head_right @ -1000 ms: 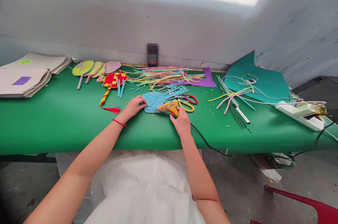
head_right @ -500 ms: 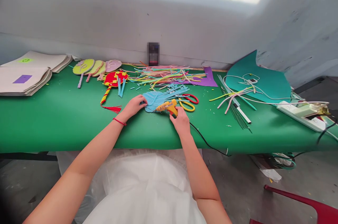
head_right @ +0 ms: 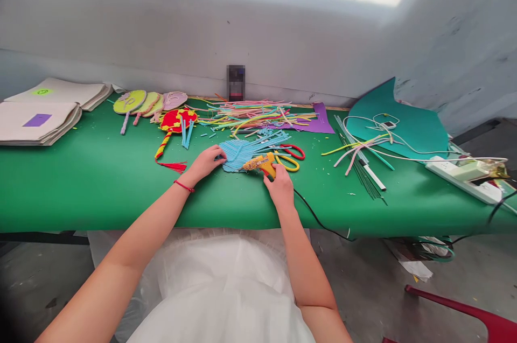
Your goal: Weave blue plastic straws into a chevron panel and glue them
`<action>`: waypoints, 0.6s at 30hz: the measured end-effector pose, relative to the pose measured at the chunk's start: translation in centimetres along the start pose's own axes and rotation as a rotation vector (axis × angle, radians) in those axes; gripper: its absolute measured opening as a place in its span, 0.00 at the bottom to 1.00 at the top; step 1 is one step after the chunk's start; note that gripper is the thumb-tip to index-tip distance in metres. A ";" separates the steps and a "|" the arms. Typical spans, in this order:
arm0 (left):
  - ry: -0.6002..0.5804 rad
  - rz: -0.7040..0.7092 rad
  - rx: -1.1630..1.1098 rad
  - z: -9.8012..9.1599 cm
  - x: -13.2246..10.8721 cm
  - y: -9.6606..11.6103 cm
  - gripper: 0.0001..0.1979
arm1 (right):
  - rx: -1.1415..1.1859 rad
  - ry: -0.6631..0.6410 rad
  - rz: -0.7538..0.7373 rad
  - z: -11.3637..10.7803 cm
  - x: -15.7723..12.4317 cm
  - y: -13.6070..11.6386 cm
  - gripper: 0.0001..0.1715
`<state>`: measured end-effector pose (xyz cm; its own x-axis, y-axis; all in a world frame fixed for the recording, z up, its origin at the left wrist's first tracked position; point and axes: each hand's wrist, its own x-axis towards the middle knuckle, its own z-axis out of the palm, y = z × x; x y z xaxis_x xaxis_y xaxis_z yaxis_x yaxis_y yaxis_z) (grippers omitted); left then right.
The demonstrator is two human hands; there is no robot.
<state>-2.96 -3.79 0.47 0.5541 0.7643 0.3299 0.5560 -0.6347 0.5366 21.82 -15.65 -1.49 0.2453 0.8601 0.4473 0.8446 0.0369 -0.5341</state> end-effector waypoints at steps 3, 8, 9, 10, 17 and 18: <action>-0.002 -0.002 0.002 0.0 0.0 -0.1 0.04 | -0.025 0.012 0.031 -0.1 0.0 0.0 0.19; -0.001 0.007 -0.003 0.0 0.0 -0.1 0.04 | -0.056 0.021 0.072 -0.4 0.0 0.1 0.19; 0.000 0.009 -0.005 0.0 0.0 -0.1 0.04 | -0.055 0.023 0.076 -0.4 0.0 0.1 0.19; 0.000 0.009 -0.006 0.0 0.0 -0.1 0.04 | -0.053 0.025 0.082 -0.4 0.0 0.2 0.19; -0.007 -0.004 -0.006 0.0 -0.1 0.0 0.04 | -0.067 0.044 0.127 -0.7 0.0 0.3 0.19; -0.006 -0.005 -0.006 0.0 -0.1 0.0 0.04 | -0.070 0.048 0.134 -0.7 0.0 0.3 0.19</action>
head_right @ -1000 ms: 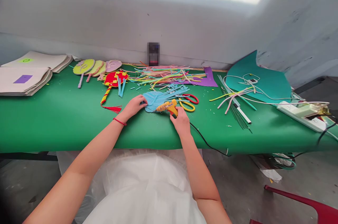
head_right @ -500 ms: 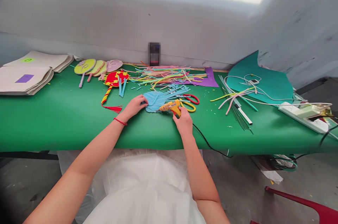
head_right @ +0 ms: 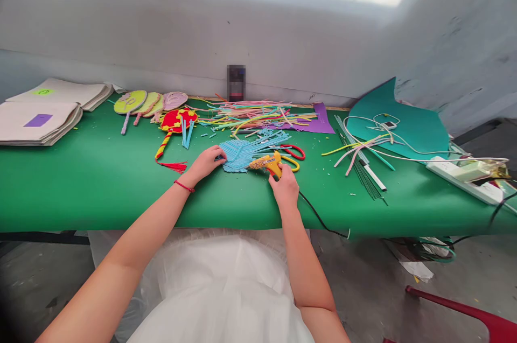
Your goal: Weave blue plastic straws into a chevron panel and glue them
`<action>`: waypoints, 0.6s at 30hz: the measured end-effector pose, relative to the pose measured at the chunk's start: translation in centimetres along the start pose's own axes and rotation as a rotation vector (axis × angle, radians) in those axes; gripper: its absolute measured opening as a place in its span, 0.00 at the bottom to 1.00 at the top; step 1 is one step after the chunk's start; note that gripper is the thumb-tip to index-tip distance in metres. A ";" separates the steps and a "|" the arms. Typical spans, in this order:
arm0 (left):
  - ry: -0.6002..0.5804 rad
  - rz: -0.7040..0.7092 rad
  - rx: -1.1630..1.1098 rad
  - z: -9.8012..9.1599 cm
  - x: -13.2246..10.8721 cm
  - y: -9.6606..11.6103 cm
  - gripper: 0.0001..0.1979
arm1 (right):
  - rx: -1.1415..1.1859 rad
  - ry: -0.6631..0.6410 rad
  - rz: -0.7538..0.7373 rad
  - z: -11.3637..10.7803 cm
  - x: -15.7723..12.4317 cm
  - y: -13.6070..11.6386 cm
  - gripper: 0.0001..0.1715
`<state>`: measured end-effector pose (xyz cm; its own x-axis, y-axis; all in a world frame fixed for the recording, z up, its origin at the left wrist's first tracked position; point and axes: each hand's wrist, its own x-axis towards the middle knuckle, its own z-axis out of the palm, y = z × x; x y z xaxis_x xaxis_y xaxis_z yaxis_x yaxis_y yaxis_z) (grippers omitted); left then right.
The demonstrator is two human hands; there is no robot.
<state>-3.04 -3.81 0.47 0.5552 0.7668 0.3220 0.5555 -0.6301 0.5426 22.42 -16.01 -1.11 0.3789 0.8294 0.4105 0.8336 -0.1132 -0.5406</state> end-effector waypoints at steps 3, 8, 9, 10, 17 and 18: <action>0.003 0.003 0.000 0.0 0.0 0.0 0.04 | 0.002 0.012 0.029 -0.1 0.1 -0.1 0.19; 0.015 -0.012 -0.027 0.1 0.0 0.0 0.03 | 0.004 0.024 0.082 -0.4 0.3 0.3 0.20; 0.019 -0.020 -0.039 0.1 0.0 0.0 0.03 | 0.002 0.037 0.094 -0.6 0.4 0.4 0.20; 0.022 -0.027 -0.051 0.1 0.0 -0.1 0.03 | 0.000 0.053 0.110 -0.8 0.4 0.6 0.20; 0.058 -0.055 -0.134 0.3 0.4 -1.3 0.03 | 0.026 0.079 0.030 -0.9 0.5 -1.6 0.20; 0.064 -0.053 -0.152 0.3 0.5 -1.6 0.04 | 0.032 0.058 -0.015 -0.6 0.4 -2.3 0.19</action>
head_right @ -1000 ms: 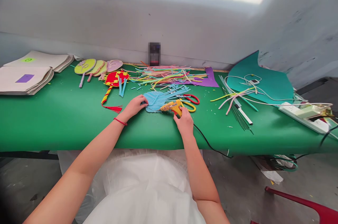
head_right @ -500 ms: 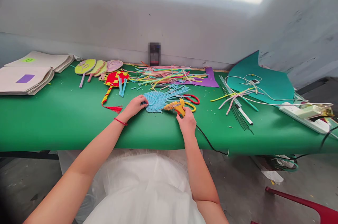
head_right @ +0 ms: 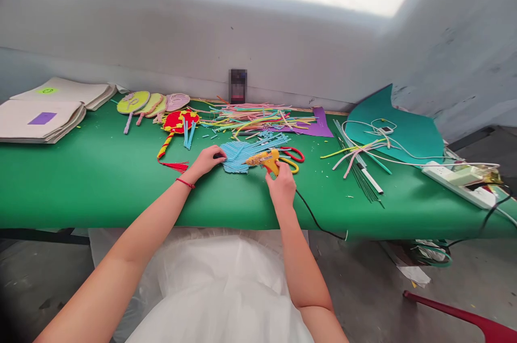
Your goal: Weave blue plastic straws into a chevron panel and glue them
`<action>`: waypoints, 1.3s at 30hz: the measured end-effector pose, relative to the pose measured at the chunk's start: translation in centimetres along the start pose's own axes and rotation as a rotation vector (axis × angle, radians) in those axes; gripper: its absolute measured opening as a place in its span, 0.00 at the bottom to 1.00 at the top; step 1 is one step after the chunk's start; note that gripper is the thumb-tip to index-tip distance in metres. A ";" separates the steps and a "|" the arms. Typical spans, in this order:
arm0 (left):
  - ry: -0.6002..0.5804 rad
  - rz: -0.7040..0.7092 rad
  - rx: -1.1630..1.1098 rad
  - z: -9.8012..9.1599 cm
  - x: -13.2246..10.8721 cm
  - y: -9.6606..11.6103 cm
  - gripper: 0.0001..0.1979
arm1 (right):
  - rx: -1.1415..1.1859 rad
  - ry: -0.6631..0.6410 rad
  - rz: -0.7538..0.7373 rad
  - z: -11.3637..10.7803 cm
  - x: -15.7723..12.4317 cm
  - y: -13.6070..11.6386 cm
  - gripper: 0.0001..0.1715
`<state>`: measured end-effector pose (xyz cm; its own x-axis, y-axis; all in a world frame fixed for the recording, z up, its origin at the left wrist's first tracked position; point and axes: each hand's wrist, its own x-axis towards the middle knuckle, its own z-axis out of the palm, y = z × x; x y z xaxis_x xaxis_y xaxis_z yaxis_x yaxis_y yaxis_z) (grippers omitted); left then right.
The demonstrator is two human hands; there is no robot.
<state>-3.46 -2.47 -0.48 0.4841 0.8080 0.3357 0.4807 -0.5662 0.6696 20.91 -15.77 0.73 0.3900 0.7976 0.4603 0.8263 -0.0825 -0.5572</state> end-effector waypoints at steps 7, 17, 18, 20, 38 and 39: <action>0.034 -0.016 -0.136 0.4 0.2 -1.4 0.05 | -0.042 -0.060 -0.184 2.6 -0.4 -3.2 0.14; 0.054 -0.072 -0.286 0.7 0.4 -1.6 0.08 | -0.093 -0.074 -0.218 3.4 -0.4 -3.5 0.13; 0.054 -0.076 -0.296 0.7 0.4 -1.6 0.08 | -0.092 -0.077 -0.220 3.5 -0.4 -3.6 0.13; 0.055 -0.078 -0.308 0.7 0.4 -1.6 0.09 | -0.093 -0.085 -0.218 3.5 -0.4 -3.6 0.13; 0.048 -0.078 -0.316 0.6 0.3 -1.4 0.08 | -0.108 -0.078 -0.230 2.6 -0.5 -2.4 0.13; 0.047 -0.081 -0.321 0.6 0.4 -1.5 0.08 | -0.109 -0.079 -0.236 2.7 -0.4 -2.7 0.13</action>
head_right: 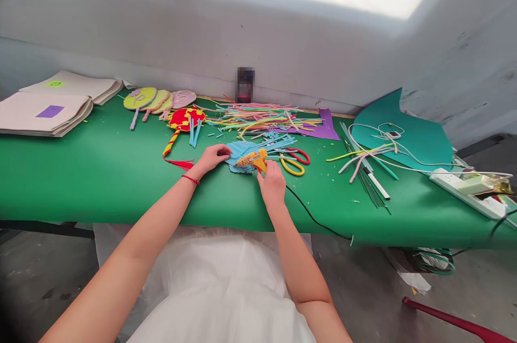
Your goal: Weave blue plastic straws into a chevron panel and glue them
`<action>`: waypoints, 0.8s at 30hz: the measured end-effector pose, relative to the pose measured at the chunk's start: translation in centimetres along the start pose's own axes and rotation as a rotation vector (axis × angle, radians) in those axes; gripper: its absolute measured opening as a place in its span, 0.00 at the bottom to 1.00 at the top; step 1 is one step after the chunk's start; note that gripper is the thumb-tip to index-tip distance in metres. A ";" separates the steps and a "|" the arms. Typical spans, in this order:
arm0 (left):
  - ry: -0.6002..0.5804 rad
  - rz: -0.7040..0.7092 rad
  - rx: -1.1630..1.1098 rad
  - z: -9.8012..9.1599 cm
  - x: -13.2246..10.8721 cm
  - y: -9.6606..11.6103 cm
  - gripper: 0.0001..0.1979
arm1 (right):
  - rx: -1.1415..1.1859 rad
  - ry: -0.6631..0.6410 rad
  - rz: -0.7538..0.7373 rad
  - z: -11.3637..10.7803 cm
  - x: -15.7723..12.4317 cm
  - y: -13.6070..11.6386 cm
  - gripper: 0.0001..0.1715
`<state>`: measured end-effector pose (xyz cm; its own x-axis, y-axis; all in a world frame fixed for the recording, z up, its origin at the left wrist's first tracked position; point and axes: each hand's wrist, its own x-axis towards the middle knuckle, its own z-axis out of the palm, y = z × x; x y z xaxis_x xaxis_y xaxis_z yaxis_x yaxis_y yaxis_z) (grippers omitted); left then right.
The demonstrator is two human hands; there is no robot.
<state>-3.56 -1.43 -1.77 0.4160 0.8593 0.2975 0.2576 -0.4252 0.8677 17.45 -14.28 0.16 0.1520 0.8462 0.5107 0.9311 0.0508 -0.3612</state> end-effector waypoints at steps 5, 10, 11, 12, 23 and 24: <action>0.003 -0.027 -0.047 0.0 0.0 -0.3 0.09 | 0.009 -0.007 -0.024 0.2 0.6 -1.0 0.13; 0.021 -0.045 -0.056 -0.1 0.0 -0.1 0.13 | 0.013 -0.015 -0.020 0.4 0.5 -1.1 0.12; 0.023 -0.049 -0.054 -0.1 0.0 0.0 0.14 | 0.011 -0.016 -0.018 0.5 0.5 -1.1 0.12; 0.025 -0.053 -0.052 -0.1 0.0 0.0 0.15 | 0.010 -0.018 -0.015 0.5 0.5 -1.0 0.13; 0.024 -0.058 -0.050 -0.2 -0.1 0.4 0.17 | 0.008 -0.006 0.000 -0.1 -0.3 -0.8 0.13; 0.022 -0.057 -0.047 -0.2 -0.1 0.4 0.17 | 0.006 -0.002 0.006 -0.2 -0.5 -0.6 0.14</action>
<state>-3.66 -1.68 -1.39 0.3825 0.8880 0.2551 0.2387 -0.3617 0.9012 16.85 -14.85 0.29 0.1566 0.8475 0.5071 0.9281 0.0493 -0.3690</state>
